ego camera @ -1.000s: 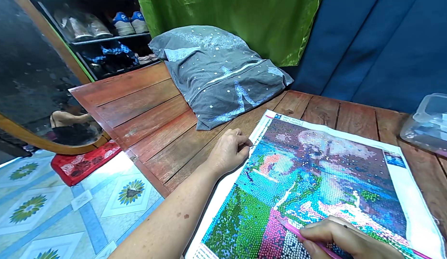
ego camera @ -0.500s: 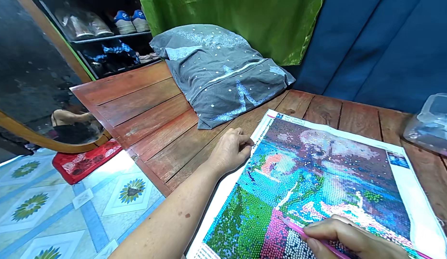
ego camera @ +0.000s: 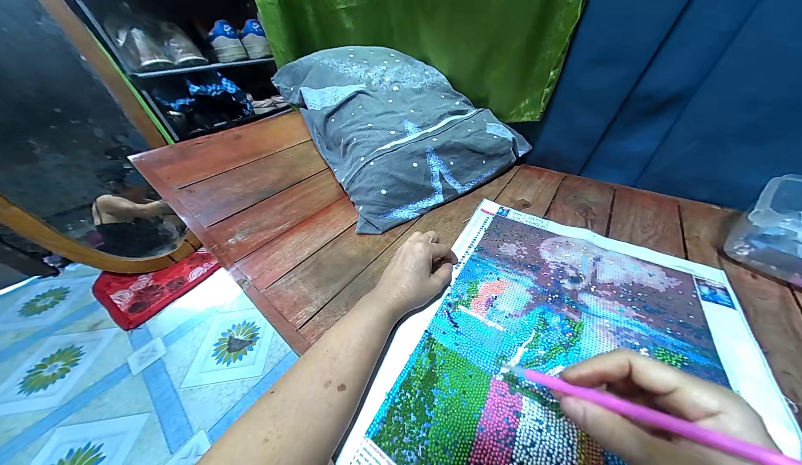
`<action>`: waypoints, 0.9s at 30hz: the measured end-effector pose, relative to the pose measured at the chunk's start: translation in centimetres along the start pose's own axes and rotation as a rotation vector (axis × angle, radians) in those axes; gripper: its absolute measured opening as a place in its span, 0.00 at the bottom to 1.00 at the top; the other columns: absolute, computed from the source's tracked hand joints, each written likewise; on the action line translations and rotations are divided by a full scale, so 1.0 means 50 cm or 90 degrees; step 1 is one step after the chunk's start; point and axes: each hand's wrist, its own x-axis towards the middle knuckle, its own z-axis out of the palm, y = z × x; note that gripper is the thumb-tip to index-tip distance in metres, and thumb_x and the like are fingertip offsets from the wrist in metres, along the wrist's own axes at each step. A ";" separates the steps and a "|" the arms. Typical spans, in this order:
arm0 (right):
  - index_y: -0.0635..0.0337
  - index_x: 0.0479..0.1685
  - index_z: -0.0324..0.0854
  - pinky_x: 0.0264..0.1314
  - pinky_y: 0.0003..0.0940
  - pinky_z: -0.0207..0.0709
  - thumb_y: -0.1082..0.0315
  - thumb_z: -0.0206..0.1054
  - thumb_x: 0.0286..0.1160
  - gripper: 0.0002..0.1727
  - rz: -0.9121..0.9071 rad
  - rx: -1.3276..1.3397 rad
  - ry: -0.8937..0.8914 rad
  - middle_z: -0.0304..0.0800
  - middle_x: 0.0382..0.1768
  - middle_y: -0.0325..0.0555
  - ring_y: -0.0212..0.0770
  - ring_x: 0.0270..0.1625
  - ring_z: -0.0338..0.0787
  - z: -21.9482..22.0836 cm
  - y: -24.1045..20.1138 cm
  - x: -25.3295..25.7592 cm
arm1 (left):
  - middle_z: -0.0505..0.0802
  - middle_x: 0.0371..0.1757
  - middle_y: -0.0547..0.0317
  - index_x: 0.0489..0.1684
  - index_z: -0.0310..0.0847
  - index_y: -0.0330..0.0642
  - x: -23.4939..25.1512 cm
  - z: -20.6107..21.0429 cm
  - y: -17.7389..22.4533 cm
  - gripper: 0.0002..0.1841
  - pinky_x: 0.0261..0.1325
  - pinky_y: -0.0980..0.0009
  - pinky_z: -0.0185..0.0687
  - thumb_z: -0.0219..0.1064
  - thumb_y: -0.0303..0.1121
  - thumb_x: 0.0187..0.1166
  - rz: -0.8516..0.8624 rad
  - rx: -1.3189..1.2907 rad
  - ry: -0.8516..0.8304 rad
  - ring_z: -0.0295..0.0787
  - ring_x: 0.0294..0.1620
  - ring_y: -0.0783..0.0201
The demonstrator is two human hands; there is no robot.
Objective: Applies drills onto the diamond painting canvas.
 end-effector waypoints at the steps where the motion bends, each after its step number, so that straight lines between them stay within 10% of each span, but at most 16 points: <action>1: 0.57 0.41 0.86 0.38 0.14 0.82 0.80 0.71 0.63 0.11 0.000 0.018 0.027 0.92 0.35 0.21 0.16 0.35 0.88 0.006 -0.003 0.010 | 0.90 0.42 0.46 0.41 0.94 0.33 0.000 0.000 0.000 0.08 0.55 0.57 0.79 0.66 0.23 0.76 0.000 -0.001 -0.001 0.85 0.49 0.52; 27: 0.66 0.40 0.80 0.39 0.11 0.74 0.69 0.57 0.79 0.10 -0.232 -0.267 -0.010 0.87 0.32 0.45 0.21 0.34 0.82 0.053 0.056 0.043 | 0.89 0.39 0.46 0.40 0.93 0.33 0.000 0.000 0.000 0.08 0.53 0.59 0.77 0.66 0.22 0.76 0.001 -0.007 0.001 0.84 0.47 0.52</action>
